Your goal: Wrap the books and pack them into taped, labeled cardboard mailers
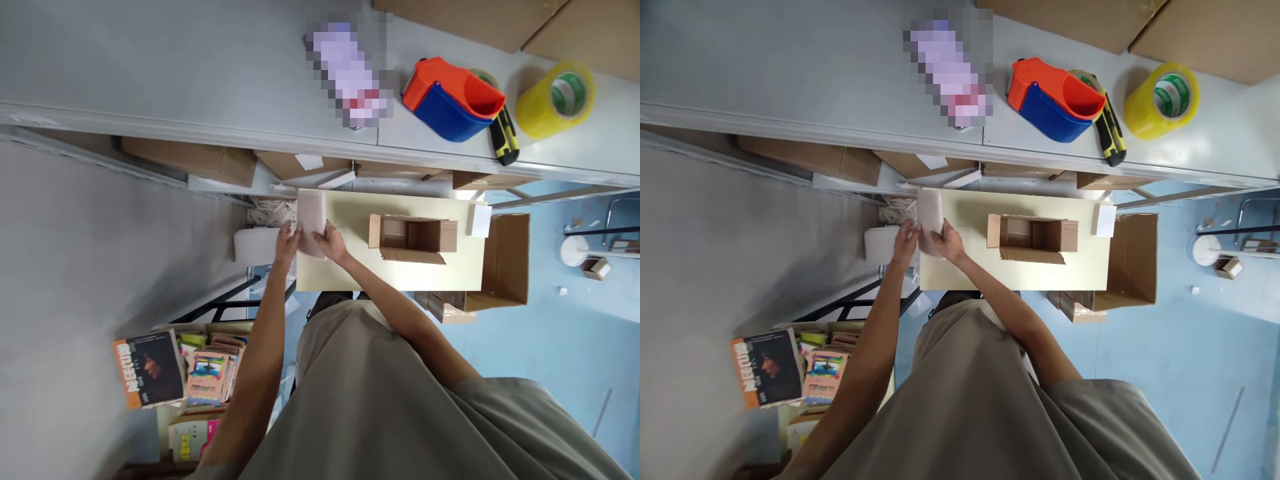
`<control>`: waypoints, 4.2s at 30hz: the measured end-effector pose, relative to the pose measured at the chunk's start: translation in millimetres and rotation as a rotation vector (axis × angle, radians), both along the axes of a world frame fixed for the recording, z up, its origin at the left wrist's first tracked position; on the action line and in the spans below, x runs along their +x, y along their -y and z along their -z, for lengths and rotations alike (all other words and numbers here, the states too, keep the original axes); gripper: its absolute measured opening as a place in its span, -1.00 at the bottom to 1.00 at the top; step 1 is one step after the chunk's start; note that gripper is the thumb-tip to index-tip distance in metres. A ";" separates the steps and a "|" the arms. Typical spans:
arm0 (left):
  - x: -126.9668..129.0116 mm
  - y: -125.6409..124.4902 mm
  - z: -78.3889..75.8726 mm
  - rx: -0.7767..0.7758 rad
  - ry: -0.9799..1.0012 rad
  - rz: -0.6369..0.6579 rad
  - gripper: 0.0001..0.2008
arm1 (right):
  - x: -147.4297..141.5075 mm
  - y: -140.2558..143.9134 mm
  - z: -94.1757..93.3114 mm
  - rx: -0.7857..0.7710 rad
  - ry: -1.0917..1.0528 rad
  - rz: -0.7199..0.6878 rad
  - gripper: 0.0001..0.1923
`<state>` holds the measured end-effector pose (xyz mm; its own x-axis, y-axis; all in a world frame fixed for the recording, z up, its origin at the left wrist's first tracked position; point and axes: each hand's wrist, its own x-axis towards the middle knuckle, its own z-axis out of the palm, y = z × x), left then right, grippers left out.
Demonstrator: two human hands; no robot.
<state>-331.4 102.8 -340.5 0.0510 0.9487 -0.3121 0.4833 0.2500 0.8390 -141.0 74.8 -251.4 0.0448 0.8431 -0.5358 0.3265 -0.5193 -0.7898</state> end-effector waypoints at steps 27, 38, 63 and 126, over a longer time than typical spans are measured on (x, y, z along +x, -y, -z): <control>268.0 31.9 -267.4 0.355 -0.158 0.780 -0.69 | 331.2 132.4 -190.7 0.673 0.593 -0.090 -0.17; 293.1 28.4 -196.8 0.376 -0.331 0.867 -0.72 | 314.7 92.9 -141.0 0.408 0.776 -0.454 -0.63; 285.9 51.0 -119.6 0.260 -0.463 0.870 -0.53 | 311.9 90.2 -53.5 0.108 0.780 -0.527 -0.50; 220.5 89.7 -97.7 0.230 -0.266 0.429 -0.57 | 322.7 137.6 -27.3 0.174 0.588 -0.149 -0.53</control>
<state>-110.9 13.1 -242.8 0.3953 0.9054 -0.1547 0.7042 -0.1907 0.6839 181.6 -62.7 -224.0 0.1654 0.9356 -0.3120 0.7910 -0.3148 -0.5246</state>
